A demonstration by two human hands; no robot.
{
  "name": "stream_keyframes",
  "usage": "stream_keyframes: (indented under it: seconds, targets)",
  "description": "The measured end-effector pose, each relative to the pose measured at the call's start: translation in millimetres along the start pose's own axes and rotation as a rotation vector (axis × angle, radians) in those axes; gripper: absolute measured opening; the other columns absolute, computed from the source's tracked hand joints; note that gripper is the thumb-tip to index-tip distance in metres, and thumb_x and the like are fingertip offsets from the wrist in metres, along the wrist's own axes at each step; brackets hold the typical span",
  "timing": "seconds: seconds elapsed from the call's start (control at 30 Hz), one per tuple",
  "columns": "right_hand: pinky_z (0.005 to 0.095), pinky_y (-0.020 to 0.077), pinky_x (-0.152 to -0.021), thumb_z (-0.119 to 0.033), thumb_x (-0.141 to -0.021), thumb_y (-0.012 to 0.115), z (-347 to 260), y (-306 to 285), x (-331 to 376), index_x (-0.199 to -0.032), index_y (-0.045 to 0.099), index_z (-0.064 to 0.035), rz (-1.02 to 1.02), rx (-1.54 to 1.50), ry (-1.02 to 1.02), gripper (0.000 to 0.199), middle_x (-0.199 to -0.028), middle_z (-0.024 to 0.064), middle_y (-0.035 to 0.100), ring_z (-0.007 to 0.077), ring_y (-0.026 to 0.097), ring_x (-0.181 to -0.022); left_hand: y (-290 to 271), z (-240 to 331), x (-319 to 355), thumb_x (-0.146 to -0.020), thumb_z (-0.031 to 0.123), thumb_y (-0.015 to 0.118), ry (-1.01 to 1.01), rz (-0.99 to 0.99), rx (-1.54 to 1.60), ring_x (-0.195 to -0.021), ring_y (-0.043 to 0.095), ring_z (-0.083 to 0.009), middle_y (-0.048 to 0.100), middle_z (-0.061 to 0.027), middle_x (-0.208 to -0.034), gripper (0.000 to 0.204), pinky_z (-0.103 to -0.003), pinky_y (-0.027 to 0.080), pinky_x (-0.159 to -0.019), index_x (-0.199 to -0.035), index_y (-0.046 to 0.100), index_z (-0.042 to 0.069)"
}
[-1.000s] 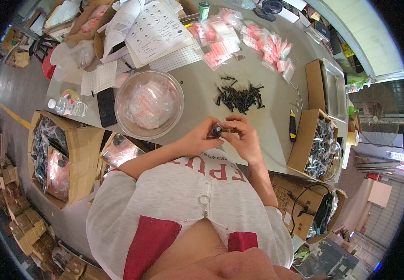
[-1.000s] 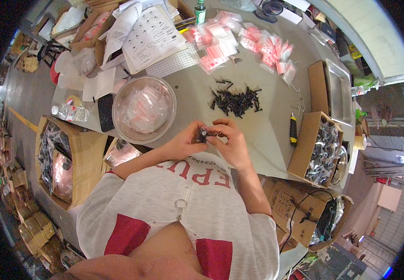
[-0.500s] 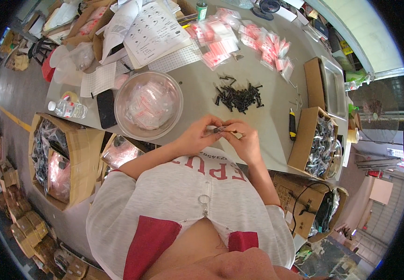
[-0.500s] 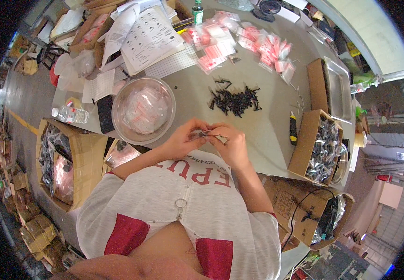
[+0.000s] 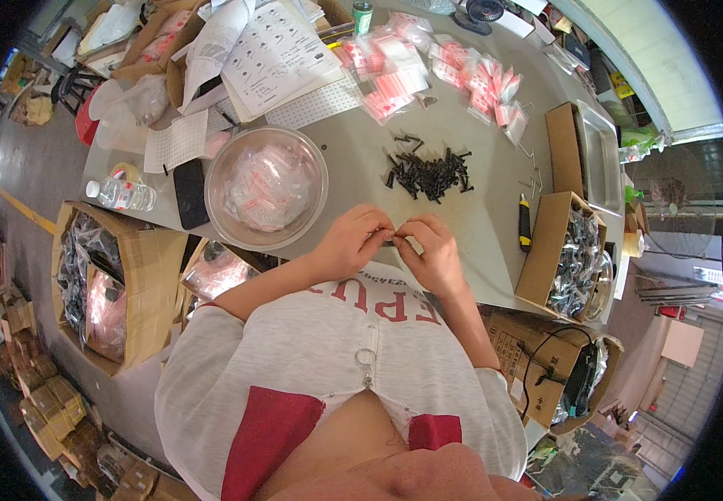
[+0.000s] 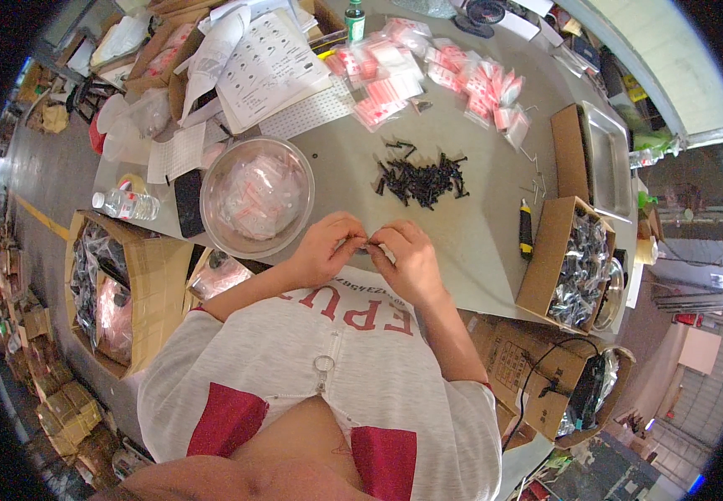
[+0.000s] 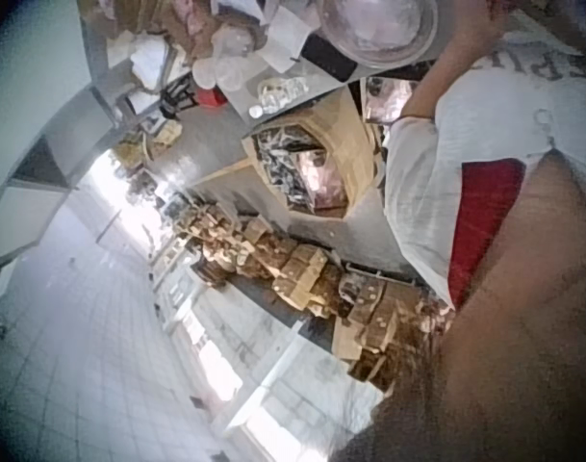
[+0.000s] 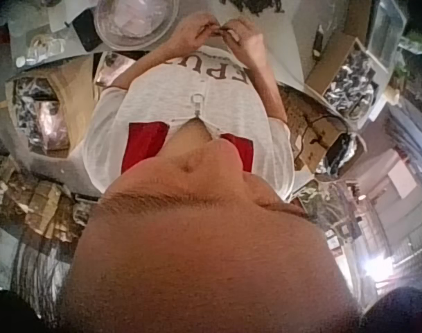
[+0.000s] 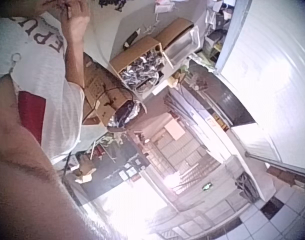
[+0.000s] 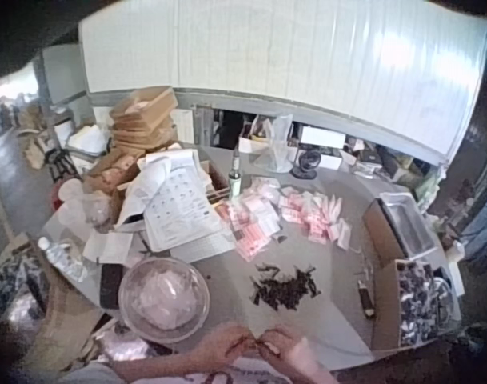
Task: Manually sorting and packaging small black components into plastic bags.
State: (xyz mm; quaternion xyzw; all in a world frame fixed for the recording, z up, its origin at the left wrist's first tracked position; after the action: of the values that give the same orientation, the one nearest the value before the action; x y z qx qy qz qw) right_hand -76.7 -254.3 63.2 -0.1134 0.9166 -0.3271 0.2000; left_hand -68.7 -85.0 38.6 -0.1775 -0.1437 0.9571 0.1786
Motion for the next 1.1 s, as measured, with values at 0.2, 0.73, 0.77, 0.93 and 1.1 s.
stream_keyframes:
  seconds: [0.2, 0.73, 0.77, 0.93, 1.1]
  targets:
    - [0.0411, 0.0450, -0.066, -0.002, -0.066, 0.067, 6, 0, 6, -0.077, 0.057, -0.0030, -0.027, 0.069, -0.031, 0.015, -0.080, 0.0115, 0.057, 0.0313, 0.056, -0.076, 2, -2, 5, -0.085, 0.007, 0.056, -0.074, 0.040, 0.064, -0.074, 0.054, -0.0297, 0.055, -0.0126, -0.080, 0.006, -0.037, 0.043, -0.066, -0.087, 0.057, 0.001]
    - [0.0394, 0.0462, -0.076, -0.023, -0.089, 0.057, 168, -192, 152, -0.099, 0.062, 0.0010, 0.875, 0.630, 0.888, 0.027, -0.097, 0.0155, 0.065, 0.0291, 0.060, -0.086, -116, -163, 48, -0.077, 0.011, 0.061, -0.469, 0.244, -0.740, -0.105, 0.052, -0.0366, 0.059, -0.0177, -0.108, 0.025, -0.043, 0.041, -0.092, -0.100, 0.060, 0.002]
    - [0.0396, 0.0466, -0.076, -0.024, -0.089, 0.056, 159, -190, 149, -0.099, 0.062, 0.0011, 0.898, 0.596, 0.879, 0.027, -0.096, 0.0157, 0.065, 0.0286, 0.061, -0.086, -121, -167, 53, -0.076, 0.010, 0.061, -0.350, 0.192, -0.795, -0.106, 0.051, -0.0368, 0.058, -0.0173, -0.111, 0.025, -0.043, 0.041, -0.092, -0.100, 0.060, 0.003]
    - [0.0348, 0.0481, -0.075, -0.016, -0.086, 0.060, 187, -136, 137, -0.096, 0.063, 0.0022, 0.673, 0.479, 0.819, 0.021, -0.093, 0.0127, 0.065, 0.0227, 0.061, -0.084, -127, -174, 55, -0.076, 0.010, 0.061, -0.320, 0.019, -0.824, -0.113, 0.049, -0.0346, 0.057, -0.0165, -0.116, 0.033, -0.042, 0.037, -0.098, -0.108, 0.059, 0.005]
    - [0.0341, 0.0490, -0.072, -0.014, -0.083, 0.063, 197, -69, 100, -0.092, 0.065, -0.0003, 0.415, 0.267, 0.746, 0.017, -0.086, 0.0147, 0.066, 0.0254, 0.063, -0.078, -126, -166, 47, -0.083, 0.013, 0.061, -0.429, 0.330, -0.427, -0.091, 0.060, -0.0316, 0.064, -0.0159, -0.094, 0.017, -0.037, 0.046, -0.082, -0.095, 0.063, 0.002]
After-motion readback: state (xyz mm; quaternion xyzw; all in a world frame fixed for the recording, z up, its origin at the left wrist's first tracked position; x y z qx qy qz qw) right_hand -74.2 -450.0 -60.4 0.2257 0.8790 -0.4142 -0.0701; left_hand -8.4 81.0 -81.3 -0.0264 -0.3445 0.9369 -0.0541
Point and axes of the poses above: each hand's wrist, its own x-axis away from the middle knuckle, its own y-axis out of the palm, z = x × y, the point moved 2 cm from there along -x, towards the middle knuckle
